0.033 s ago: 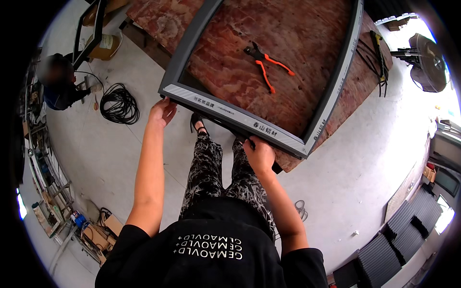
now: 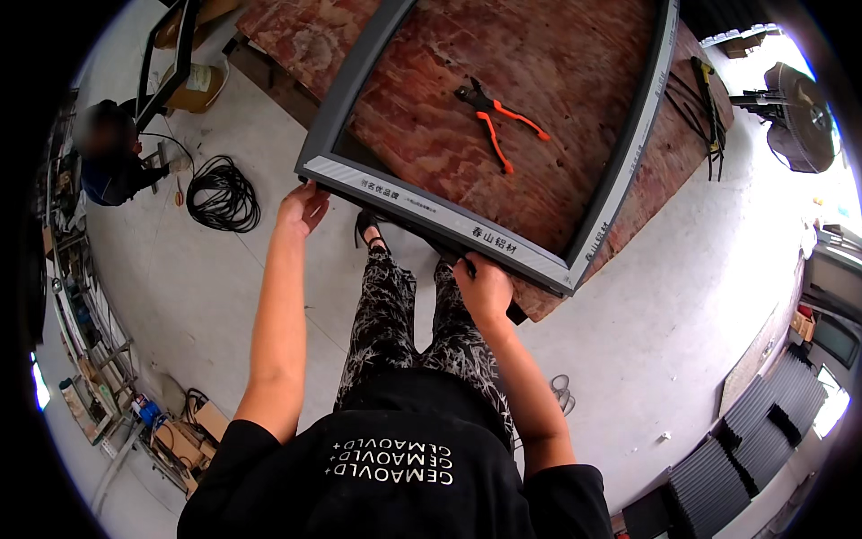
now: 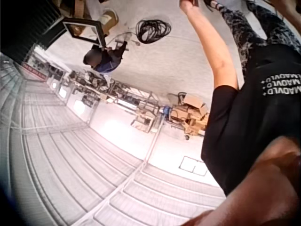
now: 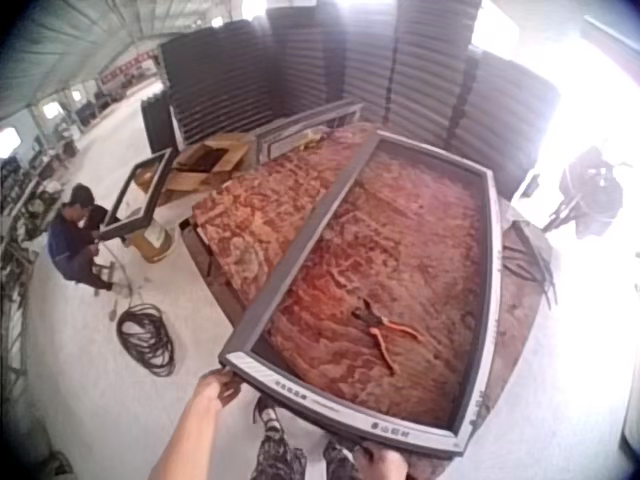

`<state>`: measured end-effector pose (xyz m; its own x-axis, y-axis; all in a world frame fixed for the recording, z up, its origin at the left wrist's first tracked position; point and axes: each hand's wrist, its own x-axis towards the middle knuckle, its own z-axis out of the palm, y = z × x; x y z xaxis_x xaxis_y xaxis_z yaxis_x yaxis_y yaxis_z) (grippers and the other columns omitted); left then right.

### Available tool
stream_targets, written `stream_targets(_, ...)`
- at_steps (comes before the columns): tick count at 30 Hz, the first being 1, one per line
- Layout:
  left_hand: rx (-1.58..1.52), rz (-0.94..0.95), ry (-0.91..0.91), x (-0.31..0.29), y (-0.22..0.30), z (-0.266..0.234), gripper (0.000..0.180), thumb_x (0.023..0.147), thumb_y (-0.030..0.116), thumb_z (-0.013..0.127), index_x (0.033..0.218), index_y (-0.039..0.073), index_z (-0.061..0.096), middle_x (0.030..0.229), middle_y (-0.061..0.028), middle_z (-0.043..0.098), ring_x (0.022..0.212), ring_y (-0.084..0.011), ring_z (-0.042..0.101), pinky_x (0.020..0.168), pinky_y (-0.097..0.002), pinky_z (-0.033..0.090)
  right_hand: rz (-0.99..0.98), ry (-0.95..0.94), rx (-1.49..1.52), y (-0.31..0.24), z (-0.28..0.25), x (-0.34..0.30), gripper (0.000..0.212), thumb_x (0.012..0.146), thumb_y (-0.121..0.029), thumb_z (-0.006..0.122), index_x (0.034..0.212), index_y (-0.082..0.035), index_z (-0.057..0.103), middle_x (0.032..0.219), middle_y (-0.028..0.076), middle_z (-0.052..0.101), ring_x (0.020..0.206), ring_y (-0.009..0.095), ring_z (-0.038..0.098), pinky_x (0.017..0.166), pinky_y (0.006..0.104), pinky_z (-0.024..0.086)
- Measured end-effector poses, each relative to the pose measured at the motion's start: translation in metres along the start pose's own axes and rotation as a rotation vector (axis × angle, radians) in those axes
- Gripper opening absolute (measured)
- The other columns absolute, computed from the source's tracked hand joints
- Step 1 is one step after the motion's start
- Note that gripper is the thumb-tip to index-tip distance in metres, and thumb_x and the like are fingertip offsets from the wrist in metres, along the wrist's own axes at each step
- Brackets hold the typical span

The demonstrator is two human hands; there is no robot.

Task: The person fits a rubber gasket into the groove of a metal window frame, using pliers to trim the excess material and then stacking the completed frame with others.

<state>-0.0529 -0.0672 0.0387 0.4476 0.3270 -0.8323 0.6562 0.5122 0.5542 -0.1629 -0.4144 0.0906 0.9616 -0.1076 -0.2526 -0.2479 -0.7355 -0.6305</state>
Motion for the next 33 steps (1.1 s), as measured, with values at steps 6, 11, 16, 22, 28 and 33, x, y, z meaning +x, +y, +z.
stream_targets(6,-0.013,0.017,-0.019,0.001,0.000,0.001,0.027,0.087,0.021,0.070,0.105,0.007,0.055,0.083,-0.0045,0.067,0.082,-0.0187,0.066,0.076,-0.0339,0.053,0.023,0.083,-0.011,-0.005,0.006,-0.001,0.023,0.080,-0.027,0.063,0.085,-0.005,0.070,0.067,0.018,0.062,0.064,0.037,0.061,0.060,0.0435,0.049)
stream_targets(11,-0.030,0.110,0.074,-0.020,-0.018,0.010,0.028,0.092,0.030,0.064,0.109,0.009,0.059,0.095,-0.0034,0.067,0.092,-0.0186,0.066,0.081,-0.0344,0.053,0.007,0.024,0.036,-0.008,0.001,0.003,0.021,0.080,-0.022,0.063,0.082,-0.002,0.068,0.067,0.020,0.061,0.062,0.037,0.060,0.058,0.0422,0.048)
stream_targets(16,0.597,0.808,-0.207,-0.139,-0.055,0.056,0.018,0.089,0.020,0.061,0.098,0.005,0.064,0.089,-0.0087,0.066,0.080,-0.0219,0.062,0.073,-0.0352,0.051,-0.055,-0.249,0.307,-0.023,-0.037,0.002,0.019,0.079,-0.016,0.065,0.084,0.002,0.067,0.068,0.019,0.062,0.058,0.030,0.060,0.058,0.0374,0.047)
stream_targets(22,1.216,1.086,-0.736,-0.212,-0.017,0.078,0.019,0.078,0.015,0.066,0.096,0.007,0.063,0.100,-0.0058,0.064,0.103,-0.0241,0.057,0.099,-0.0405,0.037,-0.196,-0.432,0.342,-0.085,-0.076,0.015,0.016,0.077,-0.013,0.065,0.088,-0.001,0.067,0.073,0.015,0.062,0.062,0.025,0.059,0.059,0.0336,0.047)
stream_targets(28,1.104,1.270,-0.682,-0.199,-0.007,0.070,0.014,0.074,0.015,0.065,0.078,0.005,0.057,0.078,-0.0080,0.061,0.083,-0.0288,0.059,0.084,-0.0414,0.042,-0.292,-0.459,0.332,-0.099,-0.063,0.028,0.014,0.076,-0.013,0.065,0.085,-0.002,0.068,0.071,0.015,0.061,0.063,0.028,0.059,0.058,0.0350,0.047)
stream_targets(33,1.208,1.024,-0.614,-0.192,-0.007,0.054,0.014,0.078,0.014,0.064,0.088,0.005,0.059,0.086,-0.0082,0.062,0.089,-0.0282,0.059,0.084,-0.0416,0.043,-0.468,-0.481,0.210,-0.107,-0.051,0.043,0.016,0.076,-0.017,0.069,0.087,-0.004,0.070,0.075,0.015,0.063,0.067,0.031,0.062,0.061,0.0383,0.048)
